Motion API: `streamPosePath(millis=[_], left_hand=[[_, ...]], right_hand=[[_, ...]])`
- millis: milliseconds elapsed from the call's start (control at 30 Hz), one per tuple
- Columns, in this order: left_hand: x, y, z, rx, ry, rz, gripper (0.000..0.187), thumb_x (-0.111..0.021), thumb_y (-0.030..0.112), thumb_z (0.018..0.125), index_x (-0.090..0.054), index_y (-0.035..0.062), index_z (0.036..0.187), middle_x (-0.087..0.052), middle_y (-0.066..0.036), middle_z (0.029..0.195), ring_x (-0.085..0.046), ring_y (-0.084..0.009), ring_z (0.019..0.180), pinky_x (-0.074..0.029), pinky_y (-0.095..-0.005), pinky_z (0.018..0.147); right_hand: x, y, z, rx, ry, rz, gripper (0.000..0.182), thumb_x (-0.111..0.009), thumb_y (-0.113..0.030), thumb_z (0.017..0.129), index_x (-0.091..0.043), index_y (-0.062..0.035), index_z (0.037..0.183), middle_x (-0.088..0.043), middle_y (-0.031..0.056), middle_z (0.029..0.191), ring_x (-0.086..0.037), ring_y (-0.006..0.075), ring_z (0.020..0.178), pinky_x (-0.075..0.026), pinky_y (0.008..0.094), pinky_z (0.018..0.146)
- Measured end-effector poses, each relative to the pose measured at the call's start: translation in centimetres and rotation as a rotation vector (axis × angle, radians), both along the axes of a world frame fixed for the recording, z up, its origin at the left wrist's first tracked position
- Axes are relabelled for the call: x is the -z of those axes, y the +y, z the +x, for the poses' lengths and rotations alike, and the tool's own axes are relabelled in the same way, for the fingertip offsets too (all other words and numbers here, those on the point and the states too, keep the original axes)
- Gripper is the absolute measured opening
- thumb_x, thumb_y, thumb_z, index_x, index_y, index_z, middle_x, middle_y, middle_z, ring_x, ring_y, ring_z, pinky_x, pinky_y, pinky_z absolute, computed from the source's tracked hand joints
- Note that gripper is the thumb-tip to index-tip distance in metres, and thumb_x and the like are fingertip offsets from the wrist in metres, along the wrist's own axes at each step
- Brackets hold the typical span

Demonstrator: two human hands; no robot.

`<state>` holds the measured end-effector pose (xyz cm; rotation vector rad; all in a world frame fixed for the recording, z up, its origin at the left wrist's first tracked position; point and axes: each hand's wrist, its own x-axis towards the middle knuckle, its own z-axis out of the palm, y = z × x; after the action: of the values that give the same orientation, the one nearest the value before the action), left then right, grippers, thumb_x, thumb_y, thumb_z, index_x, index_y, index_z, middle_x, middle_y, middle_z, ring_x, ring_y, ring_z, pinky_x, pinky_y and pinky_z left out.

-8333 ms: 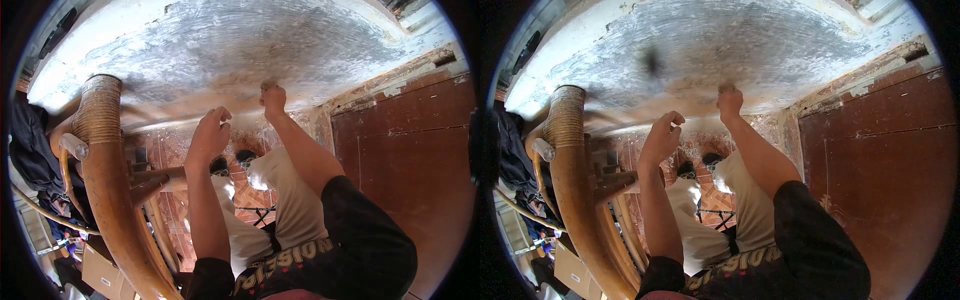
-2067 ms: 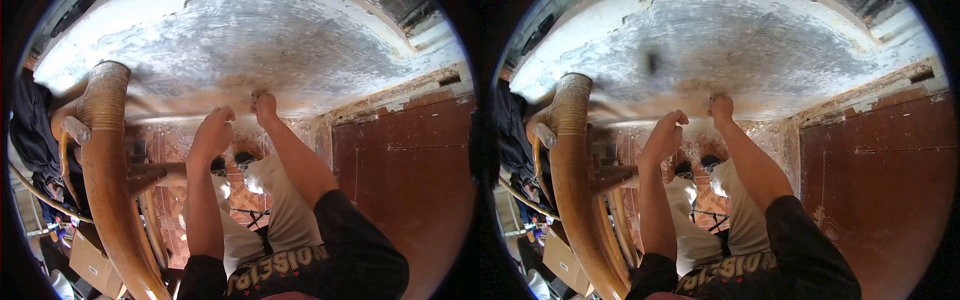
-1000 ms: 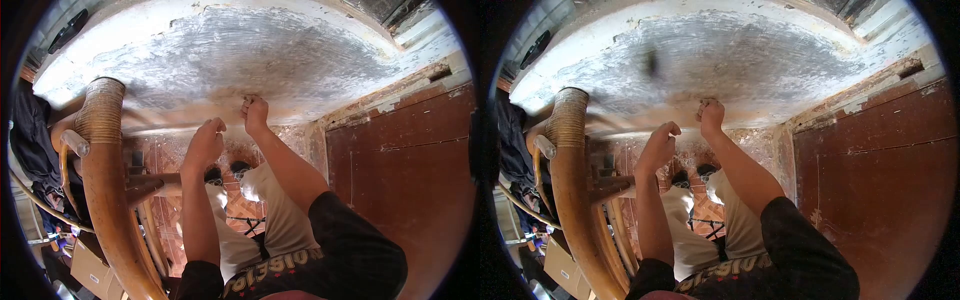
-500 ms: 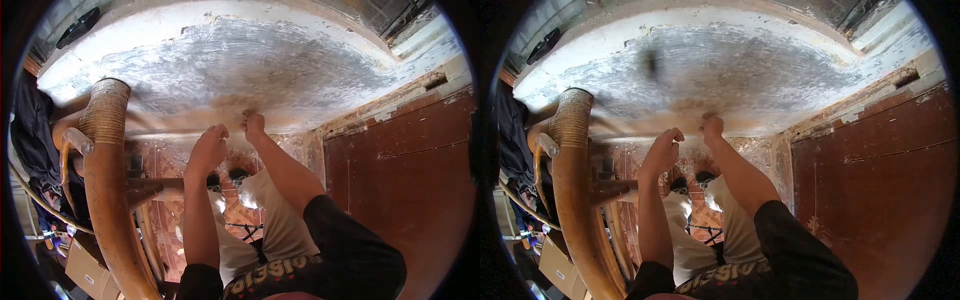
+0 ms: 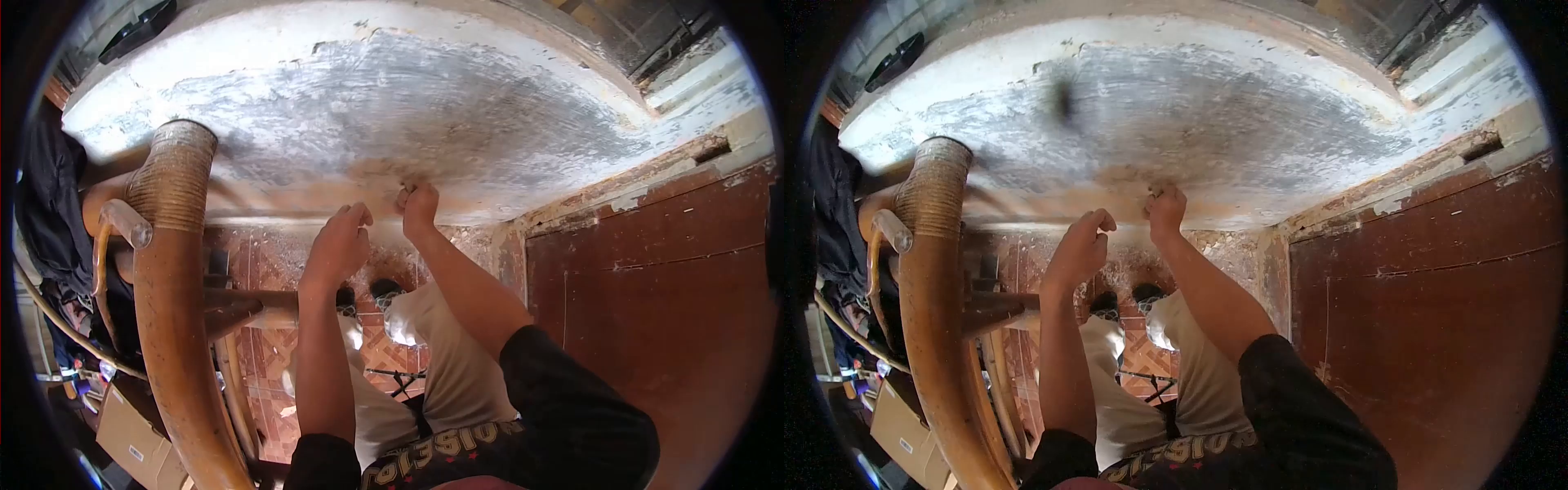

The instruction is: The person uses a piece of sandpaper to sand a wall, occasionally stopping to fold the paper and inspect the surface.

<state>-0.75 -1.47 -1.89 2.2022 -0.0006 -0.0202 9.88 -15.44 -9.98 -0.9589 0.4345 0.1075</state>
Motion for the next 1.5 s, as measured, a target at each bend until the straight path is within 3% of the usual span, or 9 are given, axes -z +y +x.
streamPosePath(millis=[233, 433, 533, 633, 833, 1000, 1233, 1300, 1500], left_hand=[[0.3, -0.1, -0.4, 0.017, -0.006, -0.011, 0.017, -0.046, 0.002, 0.081, -0.053, 0.0025, 0.097, -0.058, -0.022, 0.098, -0.056, -0.0417, 0.095, -0.045, -0.0481, 0.081], [0.0, -0.4, -0.2, 0.025, -0.043, -0.023, 0.016, -0.047, 0.002, 0.081, -0.053, 0.0027, 0.096, -0.058, -0.022, 0.097, -0.056, -0.0427, 0.093, -0.044, -0.0489, 0.079], [-0.3, 0.1, -0.2, -0.007, 0.007, -0.03, 0.018, -0.044, -0.003, 0.079, -0.052, -0.002, 0.095, -0.058, -0.021, 0.093, -0.056, -0.0376, 0.092, -0.044, -0.0419, 0.084], [0.1, 0.4, 0.0, -0.019, -0.008, -0.012, 0.017, -0.047, 0.002, 0.081, -0.053, 0.0027, 0.097, -0.058, -0.021, 0.098, -0.056, -0.0423, 0.093, -0.044, -0.0489, 0.079], [0.1, -0.4, 0.0, 0.026, -0.005, -0.004, 0.017, -0.047, 0.003, 0.082, -0.053, 0.0031, 0.097, -0.058, -0.021, 0.098, -0.056, -0.0422, 0.094, -0.044, -0.0491, 0.079], [-0.5, 0.0, -0.2, -0.06, 0.019, 0.06, 0.017, -0.048, 0.005, 0.082, -0.054, 0.0041, 0.098, -0.058, -0.02, 0.1, -0.057, -0.0416, 0.095, -0.045, -0.0489, 0.079], [-1.3, 0.3, 0.3, -0.17, -0.077, -0.073, 0.014, -0.05, 0.005, 0.084, -0.054, 0.0013, 0.097, -0.061, -0.021, 0.099, -0.058, -0.0428, 0.092, -0.046, -0.0465, 0.078], [-1.4, 0.4, 0.5, -0.25, -0.129, -0.173, 0.014, -0.051, 0.005, 0.088, -0.055, -0.0001, 0.1, -0.061, -0.013, 0.091, -0.062, -0.0253, 0.078, -0.048, -0.0347, 0.072], [-3.3, 0.7, 0.5, -0.424, -0.089, -0.602, 0.015, -0.051, 0.006, 0.089, -0.057, 0.0027, 0.102, -0.06, -0.006, 0.092, -0.061, -0.0137, 0.075, -0.046, -0.0276, 0.066]], right_hand=[[1.2, -1.0, 0.1, -0.126, -0.05, 0.059, 0.02, -0.036, -0.014, 0.096, -0.05, -0.006, 0.083, -0.044, 0.0045, 0.067, -0.035, 0.014, 0.05, -0.028, 0.0329, 0.044], [5.6, -1.4, 2.2, -0.222, 0.208, 0.041, 0.02, -0.038, -0.013, 0.093, -0.05, -0.0044, 0.079, -0.047, 0.0054, 0.064, -0.037, 0.0146, 0.049, -0.03, 0.0328, 0.044], [2.6, -1.6, 2.1, -0.19, 0.169, -0.042, 0.015, -0.038, -0.007, 0.09, -0.051, -0.0039, 0.083, -0.048, 0.0049, 0.066, -0.032, 0.011, 0.047, -0.025, 0.0266, 0.042], [-1.9, -1.0, 0.5, -0.167, 0.049, -0.141, 0.02, -0.037, -0.009, 0.092, -0.053, -0.0029, 0.082, -0.051, 0.0069, 0.068, -0.039, 0.0154, 0.05, -0.032, 0.0311, 0.043], [3.3, -1.5, 1.9, -0.193, 0.165, -0.166, 0.019, -0.041, -0.013, 0.093, -0.054, -0.001, 0.086, -0.05, 0.0064, 0.066, -0.038, 0.0156, 0.049, -0.033, 0.0306, 0.043], [-1.1, -1.8, 0.4, -0.279, -0.03, -0.107, 0.017, -0.042, -0.012, 0.093, -0.055, -0.0007, 0.087, -0.051, 0.0062, 0.067, -0.039, 0.0156, 0.049, -0.034, 0.0317, 0.043], [-2.9, 1.4, -0.1, -0.136, 0.046, -0.115, 0.019, -0.041, -0.014, 0.094, -0.053, -0.0027, 0.085, -0.047, 0.0049, 0.063, -0.038, 0.0145, 0.047, -0.032, 0.0309, 0.042], [-3.1, 1.2, -0.8, -0.044, -0.103, -0.059, 0.019, -0.045, -0.016, 0.092, -0.048, -0.0063, 0.076, -0.041, 0.0026, 0.059, -0.034, 0.0136, 0.046, -0.027, 0.0289, 0.041], [0.2, 0.5, 1.0, -0.179, 0.171, -0.143, 0.018, -0.039, -0.009, 0.092, -0.053, -0.0025, 0.085, -0.047, 0.0058, 0.067, -0.036, 0.0146, 0.048, -0.029, 0.0295, 0.041]])
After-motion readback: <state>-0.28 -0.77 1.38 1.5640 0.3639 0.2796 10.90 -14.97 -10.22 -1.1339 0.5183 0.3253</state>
